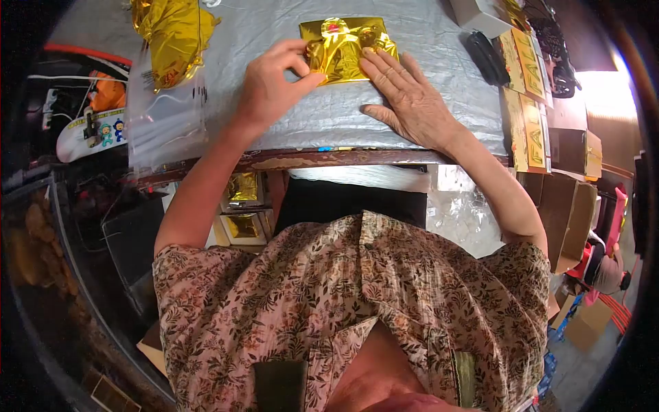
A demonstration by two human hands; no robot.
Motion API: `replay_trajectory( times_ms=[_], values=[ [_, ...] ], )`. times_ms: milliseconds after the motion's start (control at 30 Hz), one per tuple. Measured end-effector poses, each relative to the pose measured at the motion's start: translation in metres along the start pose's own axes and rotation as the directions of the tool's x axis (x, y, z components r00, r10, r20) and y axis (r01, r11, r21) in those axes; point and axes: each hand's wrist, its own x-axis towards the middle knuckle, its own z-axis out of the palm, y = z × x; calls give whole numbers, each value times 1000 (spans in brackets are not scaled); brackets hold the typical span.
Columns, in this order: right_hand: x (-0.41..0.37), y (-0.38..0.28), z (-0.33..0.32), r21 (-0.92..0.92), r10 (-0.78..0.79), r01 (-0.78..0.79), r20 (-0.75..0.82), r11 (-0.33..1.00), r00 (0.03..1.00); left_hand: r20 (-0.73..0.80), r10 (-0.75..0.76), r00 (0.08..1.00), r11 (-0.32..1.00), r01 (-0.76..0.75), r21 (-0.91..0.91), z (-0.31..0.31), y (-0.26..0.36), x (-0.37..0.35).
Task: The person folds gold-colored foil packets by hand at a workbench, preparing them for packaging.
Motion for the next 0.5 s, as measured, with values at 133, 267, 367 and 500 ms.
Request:
replay_trajectory(
  times_ms=[133, 267, 367, 500],
  values=[
    [0, 1, 0, 2, -1, 1, 1, 1000, 1000, -204, 101, 974, 988, -73, 138, 0, 19, 6],
    [0, 0, 0, 13, -3, 3, 2, 1000, 1000, 250, 260, 933, 796, -353, 492, 1, 25, 17],
    [0, 0, 1, 11, 1, -1, 3, 1000, 1000, 321, 238, 917, 792, -374, 482, 15, 10, 20],
    [-1, 1, 2, 48, 8, -8, -3, 999, 1000, 334, 181, 925, 825, -328, 460, 20, 3, 17]
  ],
)
